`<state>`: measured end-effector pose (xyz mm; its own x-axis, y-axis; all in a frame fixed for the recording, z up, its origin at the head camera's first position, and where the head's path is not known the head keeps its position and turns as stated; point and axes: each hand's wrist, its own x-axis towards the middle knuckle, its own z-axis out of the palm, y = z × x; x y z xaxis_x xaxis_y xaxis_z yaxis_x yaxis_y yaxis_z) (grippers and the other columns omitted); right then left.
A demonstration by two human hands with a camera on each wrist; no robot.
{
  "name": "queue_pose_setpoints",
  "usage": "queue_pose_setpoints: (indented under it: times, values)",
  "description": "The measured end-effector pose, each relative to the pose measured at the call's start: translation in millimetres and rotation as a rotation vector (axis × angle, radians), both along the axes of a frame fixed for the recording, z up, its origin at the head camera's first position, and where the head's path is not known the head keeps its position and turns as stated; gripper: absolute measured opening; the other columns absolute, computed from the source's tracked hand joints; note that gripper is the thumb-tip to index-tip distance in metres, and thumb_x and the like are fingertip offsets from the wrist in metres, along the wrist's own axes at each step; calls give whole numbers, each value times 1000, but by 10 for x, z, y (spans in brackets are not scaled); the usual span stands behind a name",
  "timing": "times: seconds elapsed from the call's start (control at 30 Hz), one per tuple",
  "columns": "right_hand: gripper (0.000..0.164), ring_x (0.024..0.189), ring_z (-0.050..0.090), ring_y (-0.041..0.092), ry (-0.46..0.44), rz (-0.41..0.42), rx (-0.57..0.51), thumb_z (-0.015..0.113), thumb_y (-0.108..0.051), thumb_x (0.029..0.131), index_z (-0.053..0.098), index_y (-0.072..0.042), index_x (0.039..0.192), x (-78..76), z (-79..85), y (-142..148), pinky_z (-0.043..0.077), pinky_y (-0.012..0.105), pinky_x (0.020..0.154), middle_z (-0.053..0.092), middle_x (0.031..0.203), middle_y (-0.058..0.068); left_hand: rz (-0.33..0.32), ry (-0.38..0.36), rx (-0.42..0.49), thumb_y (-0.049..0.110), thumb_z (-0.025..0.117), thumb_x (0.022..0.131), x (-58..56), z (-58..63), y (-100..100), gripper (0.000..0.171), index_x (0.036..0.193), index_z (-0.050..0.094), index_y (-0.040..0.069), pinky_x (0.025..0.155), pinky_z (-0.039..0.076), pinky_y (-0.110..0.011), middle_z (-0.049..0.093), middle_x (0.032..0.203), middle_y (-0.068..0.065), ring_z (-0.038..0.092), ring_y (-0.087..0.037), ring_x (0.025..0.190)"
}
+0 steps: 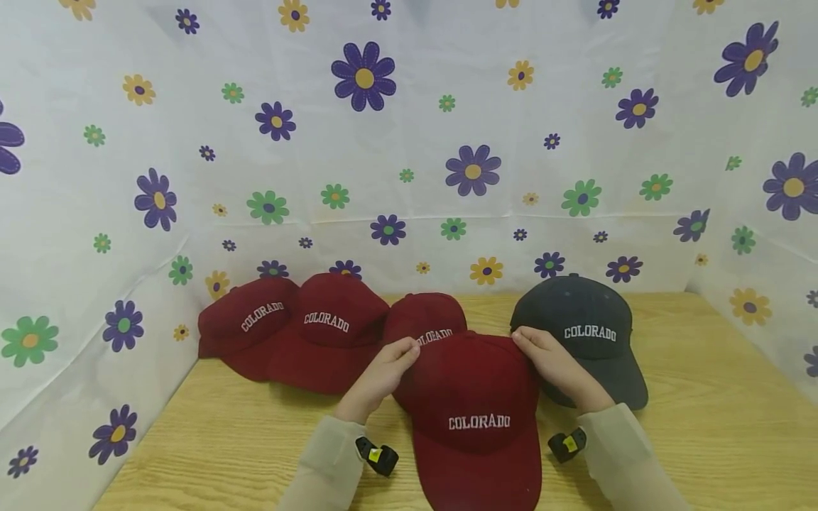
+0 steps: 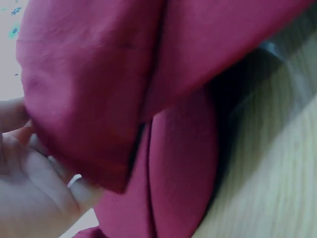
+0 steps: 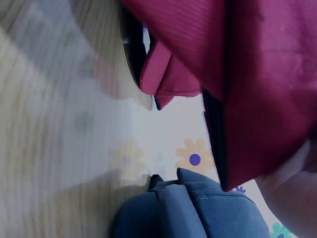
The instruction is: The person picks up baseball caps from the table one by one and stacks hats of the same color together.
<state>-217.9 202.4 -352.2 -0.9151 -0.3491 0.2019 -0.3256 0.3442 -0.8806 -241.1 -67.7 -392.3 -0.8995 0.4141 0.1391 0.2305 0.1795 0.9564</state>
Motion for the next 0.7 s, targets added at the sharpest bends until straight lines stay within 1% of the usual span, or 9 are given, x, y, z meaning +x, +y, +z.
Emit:
queue_pose_setpoints:
  times: [0.07,0.17,0.27,0.3,0.4,0.5,0.53,0.6,0.7]
  values:
    - [27,55,40,14,-3,3,18,34,-5,95,47,1,72,-9,-10,6,36,29,53,39,60,3,14,26,-55,16,40,95,-2,17,-21,22,80,50,3,65,34,-29,42,73,-1,42,-16,72]
    - [27,55,40,14,-7,20,46,36,-8,96,47,-1,72,-100,-131,46,36,27,54,39,61,2,33,40,-137,15,43,94,-10,30,-57,21,82,55,3,64,35,-29,44,73,-1,42,-16,70]
    - [26,55,40,13,-2,39,76,38,-9,95,46,-2,72,-179,-248,74,36,27,54,39,62,1,72,16,-205,13,44,93,-19,26,-100,19,88,58,2,62,39,-29,50,79,-2,44,-16,73]
    - [26,55,40,13,-1,45,85,38,-10,95,46,-3,72,-199,-279,81,36,26,54,39,62,1,92,5,-225,13,44,93,-21,23,-119,19,91,59,2,63,40,-30,52,82,-2,47,-16,75]
    - [25,55,39,12,9,60,115,39,-9,94,44,-4,70,-196,-289,78,35,26,54,38,62,1,166,-10,-283,10,44,93,-24,9,-179,18,97,59,1,69,45,-35,58,91,-6,54,-20,84]
    - [25,56,40,12,11,84,144,40,-9,94,45,-5,70,-191,-291,84,35,25,54,38,62,0,231,36,-375,8,47,90,-32,-14,-236,14,97,58,1,75,44,-39,59,94,-9,56,-24,90]
    - [24,56,40,12,10,95,156,39,-9,94,45,-5,71,-191,-292,88,35,25,55,38,63,0,241,52,-403,7,49,89,-36,-26,-249,12,96,58,1,76,44,-40,59,94,-9,56,-25,89]
    - [24,57,41,12,0,125,177,39,-8,94,47,-5,71,-190,-291,98,36,26,55,39,63,0,243,95,-469,6,53,87,-47,-47,-264,9,93,59,2,74,44,-39,60,93,-8,55,-24,89]
    - [25,58,41,12,-12,177,212,38,-8,94,48,-5,72,-190,-289,112,36,26,56,40,62,-1,182,156,-523,3,58,83,-45,-69,-249,8,90,60,3,72,45,-36,61,91,-8,57,-24,86]
